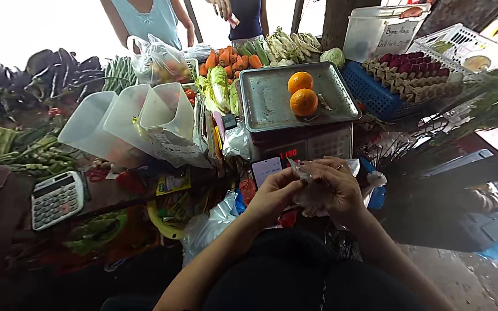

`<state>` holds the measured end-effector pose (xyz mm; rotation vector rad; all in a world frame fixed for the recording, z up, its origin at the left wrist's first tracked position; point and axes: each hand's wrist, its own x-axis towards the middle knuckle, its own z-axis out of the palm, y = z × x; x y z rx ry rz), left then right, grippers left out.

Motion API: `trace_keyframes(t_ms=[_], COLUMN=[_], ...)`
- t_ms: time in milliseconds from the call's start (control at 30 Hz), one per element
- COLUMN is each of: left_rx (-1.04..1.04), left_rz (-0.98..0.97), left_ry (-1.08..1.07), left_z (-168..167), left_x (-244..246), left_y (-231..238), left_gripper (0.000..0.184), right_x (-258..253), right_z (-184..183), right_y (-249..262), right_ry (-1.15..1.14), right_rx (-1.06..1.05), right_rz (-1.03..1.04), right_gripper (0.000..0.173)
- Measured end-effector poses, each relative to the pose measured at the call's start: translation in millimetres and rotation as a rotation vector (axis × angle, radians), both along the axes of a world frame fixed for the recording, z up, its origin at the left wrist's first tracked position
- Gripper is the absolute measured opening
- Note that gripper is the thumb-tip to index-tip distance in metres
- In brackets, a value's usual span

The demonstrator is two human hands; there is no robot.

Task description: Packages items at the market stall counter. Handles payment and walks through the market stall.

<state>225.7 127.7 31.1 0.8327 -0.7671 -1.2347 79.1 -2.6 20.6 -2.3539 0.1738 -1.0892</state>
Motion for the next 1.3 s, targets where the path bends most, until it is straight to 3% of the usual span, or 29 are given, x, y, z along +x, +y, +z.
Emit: trace_keyframes(t_ms=[167,300,367,433,500,533,567,633,667,733,833,933,1000,1067,1133,1200,1233,1300], left_rx=[-0.109,-0.206,-0.274,-0.376,-0.439,-0.386,-0.279,-0.001,0.150,0.492,0.877,1.110,1.117,0.936,0.732,0.517,0.404,0.218], left_rz=[-0.143,-0.071,-0.086,-0.057,0.118,0.273,0.429,0.639,0.692,0.722,0.655,0.551,0.489,0.428,0.348,0.271,0.228,0.158], left_ry=[0.075,0.479,0.510,0.195,-0.388,-0.736,-1.045,-1.451,-1.572,-1.762,-1.867,-1.872,-1.883,-1.875,-1.843,-1.782,-1.749,-1.710], left_z=[-2.6,1.3,6.2,6.3,12.5,19.7,26.9,45.2,57.3,84.5,123.2,157.8,168.4,176.1,186.9,197.4,202.2,212.0], left_x=[-2.0,-1.1,2.6,11.3,30.0,40.1,49.1,62.3,68.2,83.9,118.7,155.0,179.7,201.5,206.5,194.0,184.6,164.7], left_y=[-0.4,-1.2,1.0,3.6,8.7,13.1,18.7,32.0,39.0,50.3,50.5,25.9,9.0,-4.2,-17.8,-26.7,-28.7,-30.8], left_gripper=[0.023,0.022,0.016,0.010,0.010,0.006,0.013,0.019,0.023,0.038,0.049,0.053,0.049,0.061,0.071,0.077,0.079,0.087], right_x=[0.9,4.0,7.2,10.9,12.4,12.1,12.6,22.0,30.7,57.4,117.2,170.5,184.6,177.1,166.9,170.9,175.9,186.8], right_z=[-2.0,2.3,9.7,19.7,38.1,49.4,59.9,78.9,86.2,100.7,119.6,134.1,144.9,161.4,169.2,167.4,165.8,168.9], right_y=[2.6,2.4,7.2,15.0,18.5,17.0,13.5,2.8,-6.6,-29.9,-62.5,-89.6,-104.6,-107.4,-99.1,-85.9,-79.6,-62.1], right_ry=[-0.084,-0.333,-0.377,-0.388,-0.328,-0.260,-0.182,-0.068,-0.016,0.179,0.666,1.001,0.985,0.800,0.576,0.499,0.496,0.398], right_rx=[0.166,0.464,0.624,0.840,0.975,0.961,0.870,0.508,0.256,-0.094,-0.077,0.040,0.176,0.395,0.618,0.833,0.915,1.106], right_rz=[-0.022,-0.082,-0.087,0.009,0.115,0.175,0.235,0.191,0.059,-0.244,-0.472,-0.500,-0.366,-0.025,0.465,0.854,0.915,0.722], right_gripper=[0.040,0.033,0.031,0.032,0.036,0.035,0.030,0.018,0.015,0.039,0.086,0.083,0.064,0.049,0.052,0.061,0.059,0.034])
